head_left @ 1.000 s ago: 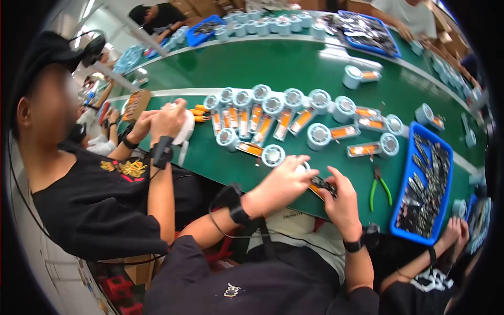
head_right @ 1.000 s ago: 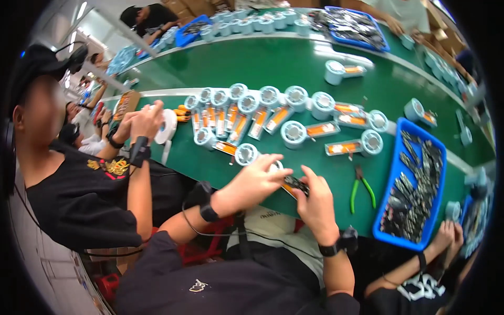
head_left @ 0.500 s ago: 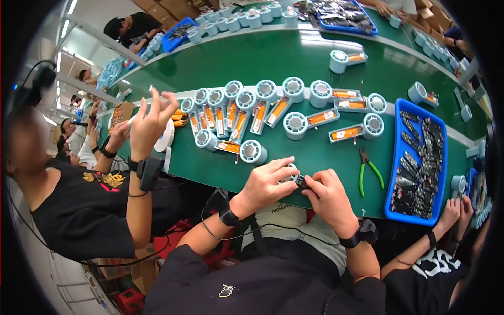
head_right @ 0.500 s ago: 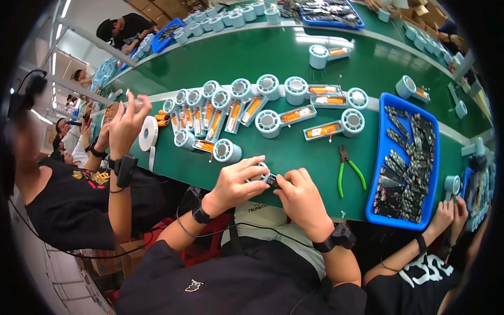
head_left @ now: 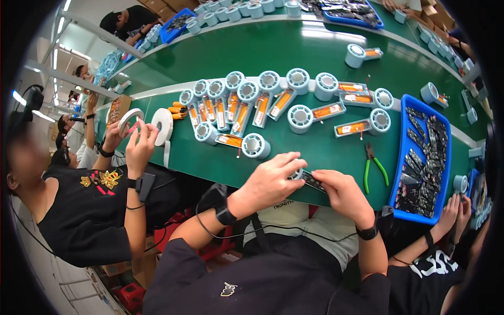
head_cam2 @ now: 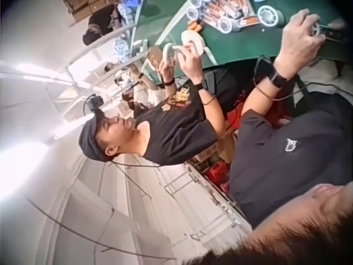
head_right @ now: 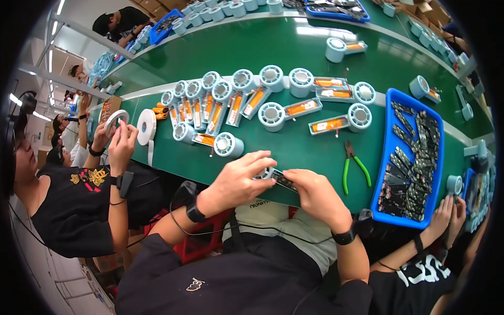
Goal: Assemble electronic components by attaching wires and small parts to circular plastic housings on a production line.
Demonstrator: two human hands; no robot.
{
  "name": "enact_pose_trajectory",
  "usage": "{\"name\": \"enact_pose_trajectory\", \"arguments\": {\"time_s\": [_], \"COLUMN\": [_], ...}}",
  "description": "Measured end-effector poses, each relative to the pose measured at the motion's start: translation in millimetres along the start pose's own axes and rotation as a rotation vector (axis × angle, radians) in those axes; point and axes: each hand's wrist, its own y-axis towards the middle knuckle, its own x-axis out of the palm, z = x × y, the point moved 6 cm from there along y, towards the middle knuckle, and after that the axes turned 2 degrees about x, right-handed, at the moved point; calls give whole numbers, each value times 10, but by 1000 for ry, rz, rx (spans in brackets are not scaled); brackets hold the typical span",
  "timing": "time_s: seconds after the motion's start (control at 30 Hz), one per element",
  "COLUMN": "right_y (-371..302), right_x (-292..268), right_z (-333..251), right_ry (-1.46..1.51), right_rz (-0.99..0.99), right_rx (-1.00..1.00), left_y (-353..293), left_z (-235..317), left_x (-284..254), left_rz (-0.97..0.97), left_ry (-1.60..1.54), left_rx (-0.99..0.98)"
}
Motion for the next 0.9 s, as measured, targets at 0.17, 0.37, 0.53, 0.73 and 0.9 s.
{"name": "enact_pose_trajectory", "arguments": {"time_s": [0.17,0.37,0.53,0.73,0.9], "right_y": [-14,-106,116,172,-25], "right_x": [-12,79,50,-66,-260], "right_z": [254,299,113,24,74], "right_ry": [303,269,115,102,155], "right_rz": [-167,-49,-79,-76,107], "right_rx": [408,378,314,303,297], "left_y": [-67,-63,-36,-80,-140], "left_z": [12,28,-10,-149,-65], "left_x": [36,138,320,337,342], "left_rz": [85,61,-33,92,144], "left_ry": [-26,-20,40,-77,-27], "left_rx": [20,5,-12,97,145]}}
